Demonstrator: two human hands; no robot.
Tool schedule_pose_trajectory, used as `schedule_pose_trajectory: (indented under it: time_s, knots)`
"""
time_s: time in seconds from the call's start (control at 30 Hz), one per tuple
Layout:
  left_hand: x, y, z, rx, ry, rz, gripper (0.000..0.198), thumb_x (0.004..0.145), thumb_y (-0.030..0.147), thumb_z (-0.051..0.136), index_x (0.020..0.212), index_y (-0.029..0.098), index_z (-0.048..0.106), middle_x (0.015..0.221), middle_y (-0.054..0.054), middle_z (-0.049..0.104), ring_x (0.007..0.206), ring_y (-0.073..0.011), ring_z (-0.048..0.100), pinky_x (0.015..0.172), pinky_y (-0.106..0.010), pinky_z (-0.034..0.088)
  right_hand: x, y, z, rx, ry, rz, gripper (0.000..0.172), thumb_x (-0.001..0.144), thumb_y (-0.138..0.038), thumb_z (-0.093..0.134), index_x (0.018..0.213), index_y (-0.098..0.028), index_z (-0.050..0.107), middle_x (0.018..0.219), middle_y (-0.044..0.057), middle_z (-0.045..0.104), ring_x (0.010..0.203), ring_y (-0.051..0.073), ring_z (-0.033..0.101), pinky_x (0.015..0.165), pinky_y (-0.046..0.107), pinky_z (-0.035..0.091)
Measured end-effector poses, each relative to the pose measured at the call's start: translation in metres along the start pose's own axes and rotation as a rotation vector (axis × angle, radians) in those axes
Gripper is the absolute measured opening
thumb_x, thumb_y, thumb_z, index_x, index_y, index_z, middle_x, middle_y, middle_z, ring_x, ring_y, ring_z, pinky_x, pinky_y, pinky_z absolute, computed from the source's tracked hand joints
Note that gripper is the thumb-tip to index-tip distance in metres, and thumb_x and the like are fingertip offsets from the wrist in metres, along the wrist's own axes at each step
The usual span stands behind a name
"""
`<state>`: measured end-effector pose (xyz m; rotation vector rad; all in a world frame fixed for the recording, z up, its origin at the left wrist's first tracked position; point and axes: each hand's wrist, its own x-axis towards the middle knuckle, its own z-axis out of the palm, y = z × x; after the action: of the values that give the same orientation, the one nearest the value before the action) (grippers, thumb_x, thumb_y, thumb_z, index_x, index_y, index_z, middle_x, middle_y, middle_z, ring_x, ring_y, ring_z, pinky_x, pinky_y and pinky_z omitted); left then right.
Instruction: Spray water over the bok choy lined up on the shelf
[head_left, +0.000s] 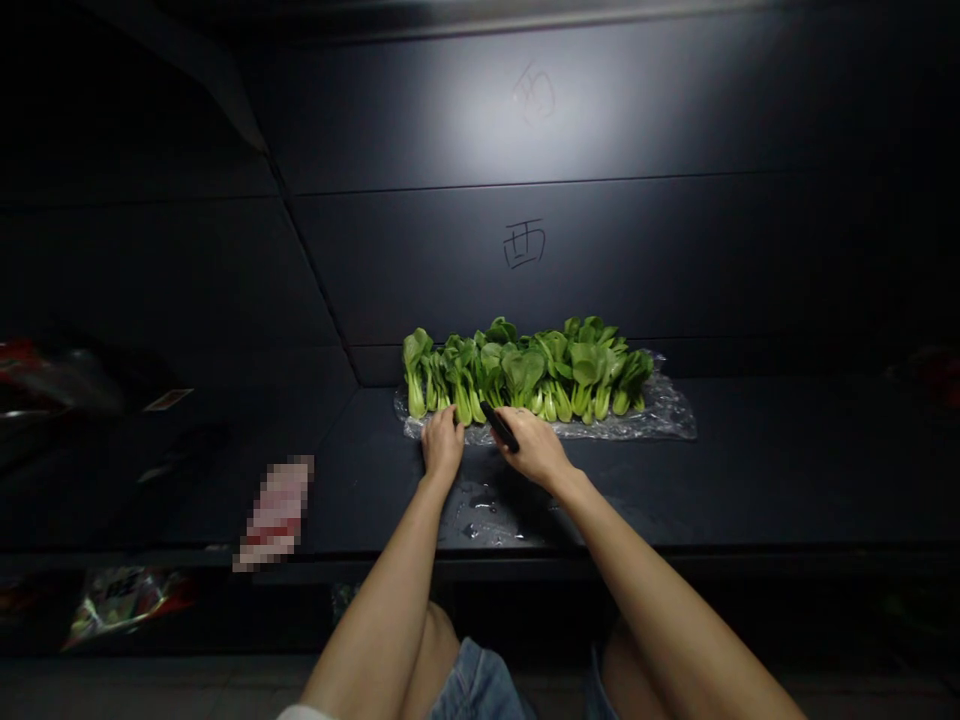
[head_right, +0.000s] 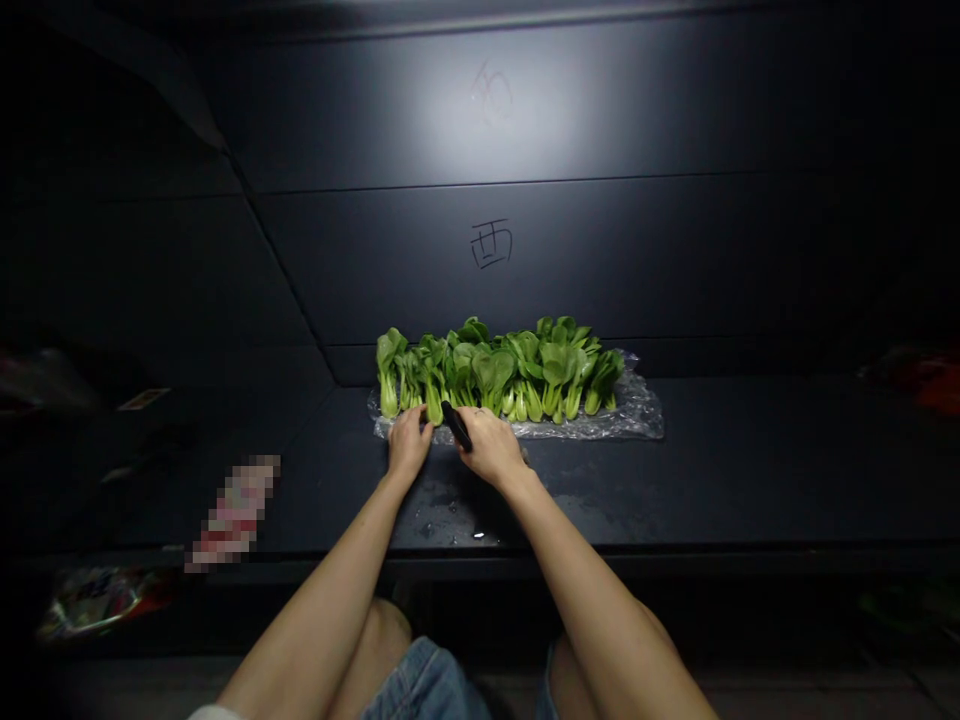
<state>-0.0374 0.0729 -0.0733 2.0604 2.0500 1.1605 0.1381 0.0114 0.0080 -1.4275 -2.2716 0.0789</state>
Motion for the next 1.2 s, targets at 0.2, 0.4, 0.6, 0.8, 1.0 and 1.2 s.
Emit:
schedule_pose_trajectory:
  time_s: [0.2,0.4,0.6,0.8,1.0,1.2]
  knots:
    - [-0.004,-0.013,-0.015,0.026,0.009,-0.035,0.031,0.088,0.021,0.053,0.116,0.019,0.066,0.118,-0.013,0.065,0.115,-0.0289,0.059,0.099,-0.045,0.046,0.003,-0.006,-0.001,-0.051,-0.052,-0.012,0.028,0.090,-0.020,0.054,0.117,-0.019,0.060,0.111,0.011,0.070,0.106,0.023,0.061,0.084,0.030,0.046]
    - [-0.006,-0.027,-0.024,0.001,0.036,-0.128,0.031,0.088,0.021,0.051,0.114,0.018,0.067,0.117,-0.014,0.065,0.112,-0.0286,0.060,0.098,-0.042,0.048,0.002,-0.016,-0.002,-0.139,-0.124,-0.028,0.028,0.086,-0.016,0.055,0.113,-0.018,0.062,0.108,0.012,0.071,0.106,0.025,0.061,0.082,0.030,0.046]
    - [-0.008,-0.027,-0.021,-0.016,0.034,-0.121,0.032,0.088,0.020,0.049,0.114,0.017,0.067,0.117,-0.014,0.066,0.112,-0.0282,0.060,0.099,-0.041,0.048,0.002,-0.022,0.001,-0.187,-0.159,-0.132,0.030,0.084,-0.016,0.056,0.114,-0.016,0.060,0.110,0.013,0.070,0.106,0.026,0.061,0.081,0.031,0.048]
    - [-0.007,-0.030,-0.018,-0.032,0.065,-0.111,0.032,0.088,0.019,0.048,0.113,0.016,0.068,0.116,-0.014,0.066,0.113,-0.0266,0.060,0.100,-0.039,0.048,0.003,-0.025,0.001,-0.172,-0.165,-0.133,0.030,0.086,-0.017,0.055,0.116,-0.016,0.059,0.111,0.012,0.069,0.108,0.025,0.061,0.084,0.031,0.048]
    - [-0.007,-0.033,-0.014,-0.050,0.125,-0.096,0.031,0.088,0.018,0.049,0.112,0.014,0.068,0.113,-0.014,0.067,0.111,-0.0268,0.061,0.098,-0.040,0.050,0.008,-0.033,0.003,-0.134,-0.166,-0.093,0.027,0.089,-0.021,0.055,0.115,-0.015,0.059,0.112,0.011,0.069,0.112,0.024,0.059,0.090,0.029,0.046]
    - [-0.008,-0.036,-0.009,-0.068,0.167,-0.066,0.030,0.087,0.017,0.048,0.109,0.015,0.069,0.112,-0.014,0.067,0.110,-0.0264,0.061,0.098,-0.040,0.050,0.009,-0.037,0.005,-0.097,-0.134,-0.092,0.028,0.095,-0.030,0.050,0.118,-0.016,0.058,0.114,0.012,0.068,0.110,0.024,0.059,0.088,0.030,0.047]
